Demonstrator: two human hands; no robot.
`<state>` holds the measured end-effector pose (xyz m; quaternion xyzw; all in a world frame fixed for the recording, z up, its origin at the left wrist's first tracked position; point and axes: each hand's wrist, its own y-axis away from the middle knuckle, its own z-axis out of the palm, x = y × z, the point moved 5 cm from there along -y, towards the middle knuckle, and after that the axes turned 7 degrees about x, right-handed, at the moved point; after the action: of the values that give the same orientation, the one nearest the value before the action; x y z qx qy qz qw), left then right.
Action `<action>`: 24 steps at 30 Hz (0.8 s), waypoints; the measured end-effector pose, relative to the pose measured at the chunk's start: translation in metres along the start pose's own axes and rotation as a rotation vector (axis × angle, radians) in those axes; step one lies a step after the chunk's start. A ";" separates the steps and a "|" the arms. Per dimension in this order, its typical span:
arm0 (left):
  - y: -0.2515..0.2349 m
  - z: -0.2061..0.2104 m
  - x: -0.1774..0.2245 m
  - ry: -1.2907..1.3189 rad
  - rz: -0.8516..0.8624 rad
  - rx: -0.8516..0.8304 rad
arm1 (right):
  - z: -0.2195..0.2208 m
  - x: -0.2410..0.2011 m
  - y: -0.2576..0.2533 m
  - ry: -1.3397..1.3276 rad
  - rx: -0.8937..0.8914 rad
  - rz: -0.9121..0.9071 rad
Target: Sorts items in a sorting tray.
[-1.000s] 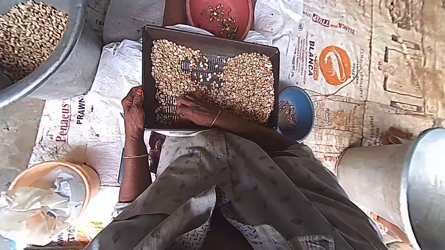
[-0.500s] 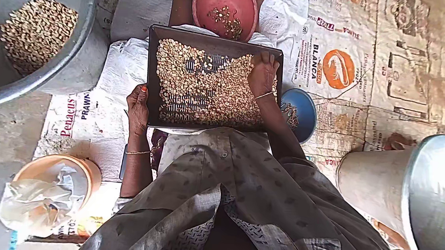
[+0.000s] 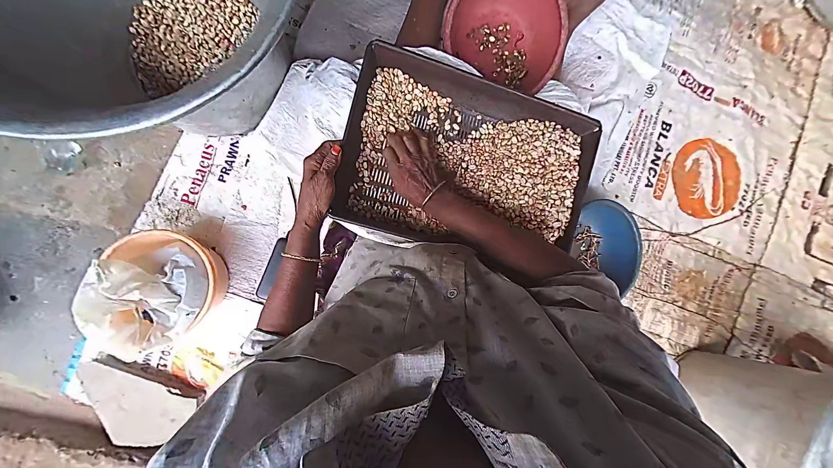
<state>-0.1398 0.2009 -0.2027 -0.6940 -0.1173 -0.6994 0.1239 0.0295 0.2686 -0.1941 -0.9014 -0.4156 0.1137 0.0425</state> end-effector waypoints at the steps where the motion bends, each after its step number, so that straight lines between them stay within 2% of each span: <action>1: 0.000 0.000 -0.001 0.007 -0.003 0.002 | -0.006 0.018 0.000 0.053 -0.022 0.099; 6: -0.001 0.001 -0.002 0.029 -0.004 0.006 | -0.040 0.118 0.037 0.301 -0.007 0.523; 8: -0.001 0.001 -0.003 0.038 -0.009 0.008 | -0.062 0.140 0.054 0.349 0.040 0.686; 10: -0.002 0.002 -0.003 0.050 -0.023 0.006 | -0.085 0.148 0.059 0.282 0.093 0.785; 12: -0.003 0.003 -0.003 0.050 -0.035 -0.004 | -0.095 0.140 0.052 0.129 0.194 0.749; 14: -0.002 0.002 -0.003 0.052 -0.032 -0.006 | -0.089 0.112 0.028 -0.091 0.237 0.591; 17: -0.002 0.001 -0.003 0.047 -0.020 -0.005 | -0.057 0.050 -0.021 -0.339 0.143 0.252; 19: -0.002 0.001 -0.003 0.051 -0.019 -0.006 | -0.033 0.011 -0.046 -0.323 0.012 0.075; 21: -0.002 0.000 -0.004 0.060 -0.019 -0.006 | -0.013 -0.002 -0.060 -0.207 -0.093 0.059; 24: -0.002 -0.001 -0.004 0.062 -0.026 -0.009 | -0.013 0.023 -0.058 -0.117 -0.123 0.196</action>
<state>-0.1415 0.2029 -0.2064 -0.6712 -0.1192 -0.7226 0.1150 0.0041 0.3242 -0.1752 -0.9303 -0.3337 0.1442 -0.0485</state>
